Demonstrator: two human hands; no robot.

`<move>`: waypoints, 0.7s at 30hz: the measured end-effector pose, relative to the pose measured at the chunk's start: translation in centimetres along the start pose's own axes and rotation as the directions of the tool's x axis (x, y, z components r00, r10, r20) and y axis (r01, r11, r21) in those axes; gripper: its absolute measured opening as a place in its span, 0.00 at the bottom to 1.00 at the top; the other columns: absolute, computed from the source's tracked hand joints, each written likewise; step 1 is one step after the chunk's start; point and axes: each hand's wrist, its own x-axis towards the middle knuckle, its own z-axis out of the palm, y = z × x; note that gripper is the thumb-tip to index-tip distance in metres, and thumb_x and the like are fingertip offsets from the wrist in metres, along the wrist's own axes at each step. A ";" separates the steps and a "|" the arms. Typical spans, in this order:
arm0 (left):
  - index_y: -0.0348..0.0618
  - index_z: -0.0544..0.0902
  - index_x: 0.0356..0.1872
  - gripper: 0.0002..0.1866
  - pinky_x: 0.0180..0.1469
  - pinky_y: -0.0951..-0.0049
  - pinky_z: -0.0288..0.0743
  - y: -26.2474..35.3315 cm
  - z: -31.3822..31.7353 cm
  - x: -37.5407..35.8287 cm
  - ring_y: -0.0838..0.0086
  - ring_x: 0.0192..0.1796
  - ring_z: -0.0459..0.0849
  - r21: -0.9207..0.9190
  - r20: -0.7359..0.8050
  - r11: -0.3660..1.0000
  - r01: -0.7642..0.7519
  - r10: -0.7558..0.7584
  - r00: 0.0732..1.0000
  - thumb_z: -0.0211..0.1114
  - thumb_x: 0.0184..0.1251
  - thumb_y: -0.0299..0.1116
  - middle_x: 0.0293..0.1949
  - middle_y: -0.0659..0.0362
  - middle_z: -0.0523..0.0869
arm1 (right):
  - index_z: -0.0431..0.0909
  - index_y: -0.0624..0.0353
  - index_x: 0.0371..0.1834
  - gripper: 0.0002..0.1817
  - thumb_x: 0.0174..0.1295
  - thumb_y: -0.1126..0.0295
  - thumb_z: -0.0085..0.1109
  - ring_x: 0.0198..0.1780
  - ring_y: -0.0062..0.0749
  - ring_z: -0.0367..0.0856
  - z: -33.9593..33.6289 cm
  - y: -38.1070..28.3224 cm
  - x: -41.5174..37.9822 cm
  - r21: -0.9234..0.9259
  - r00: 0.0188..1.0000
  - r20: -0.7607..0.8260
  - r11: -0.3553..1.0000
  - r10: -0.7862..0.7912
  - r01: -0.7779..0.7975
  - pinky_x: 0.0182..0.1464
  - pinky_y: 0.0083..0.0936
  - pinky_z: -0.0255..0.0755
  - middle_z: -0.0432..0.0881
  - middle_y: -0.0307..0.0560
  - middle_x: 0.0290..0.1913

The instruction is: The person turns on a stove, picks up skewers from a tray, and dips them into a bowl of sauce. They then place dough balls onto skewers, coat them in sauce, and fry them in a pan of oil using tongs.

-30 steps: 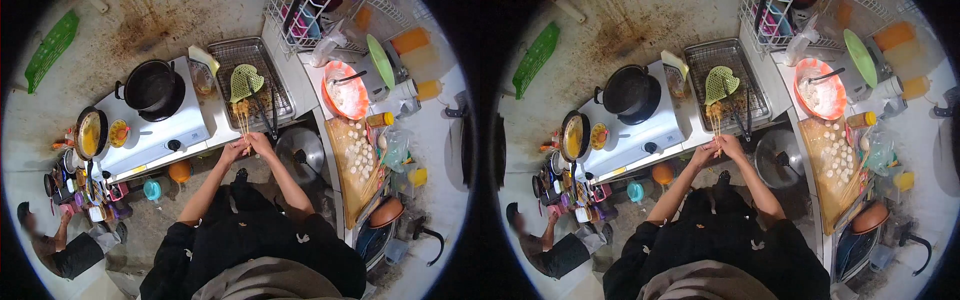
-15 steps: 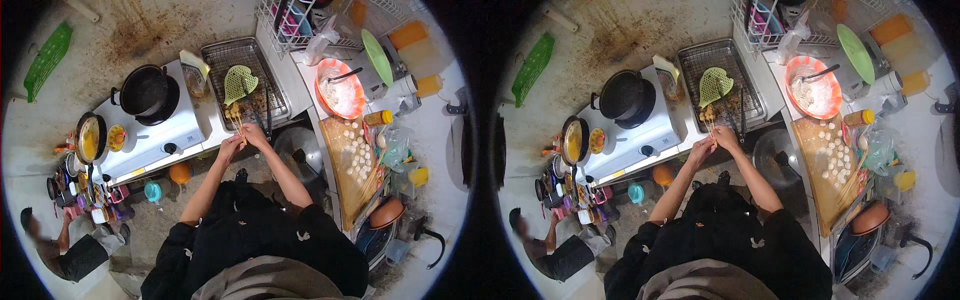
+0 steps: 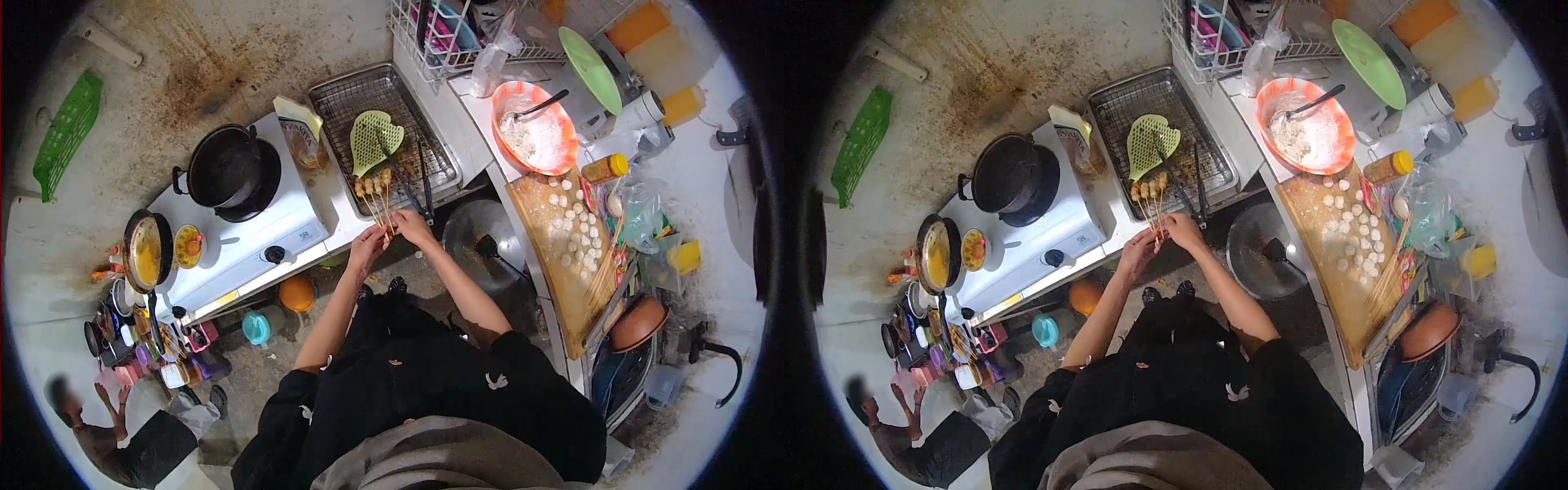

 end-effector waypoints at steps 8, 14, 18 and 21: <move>0.42 0.74 0.43 0.12 0.39 0.81 0.71 1.3 0.2 -1.0 0.80 0.32 0.77 0.072 0.056 0.995 0.071 -0.075 0.996 0.56 0.59 0.34 0.33 0.63 0.79 | 0.76 0.62 0.36 0.18 0.59 0.59 0.41 0.29 0.35 0.79 0.2 -1.9 -1.4 0.110 0.997 -0.068 0.994 0.024 -0.016 0.35 0.29 0.69 0.79 0.50 0.29; 0.41 0.77 0.36 0.13 0.31 0.84 0.67 -1.0 -3.3 -2.5 0.83 0.28 0.74 0.322 0.140 0.946 -0.031 -0.015 0.990 0.53 0.61 0.40 0.27 0.65 0.78 | 0.70 0.59 0.47 0.15 0.61 0.64 0.40 0.30 0.22 0.76 0.2 -1.6 -6.4 0.400 1.000 0.019 0.916 0.001 -0.009 0.31 0.18 0.67 0.79 0.42 0.33; 0.43 0.75 0.17 0.16 0.28 0.85 0.58 -0.8 -5.2 -8.0 0.86 0.25 0.67 0.596 0.251 0.797 -0.098 -0.069 0.966 0.57 0.58 0.43 0.20 0.68 0.73 | 0.67 0.56 0.49 0.15 0.62 0.64 0.40 0.37 0.24 0.76 0.3 2.6 -12.3 0.546 0.975 0.222 0.830 -0.005 -0.120 0.34 0.19 0.68 0.77 0.41 0.39; 0.40 0.77 0.18 0.16 0.26 0.85 0.62 -2.5 -8.8 -8.9 0.84 0.23 0.70 0.673 0.108 0.738 0.049 -0.163 0.981 0.58 0.58 0.41 0.18 0.66 0.74 | 0.67 0.56 0.50 0.16 0.61 0.62 0.41 0.38 0.24 0.75 3.1 11.7 -16.4 0.589 0.995 0.100 0.805 0.017 -0.073 0.37 0.23 0.69 0.77 0.41 0.40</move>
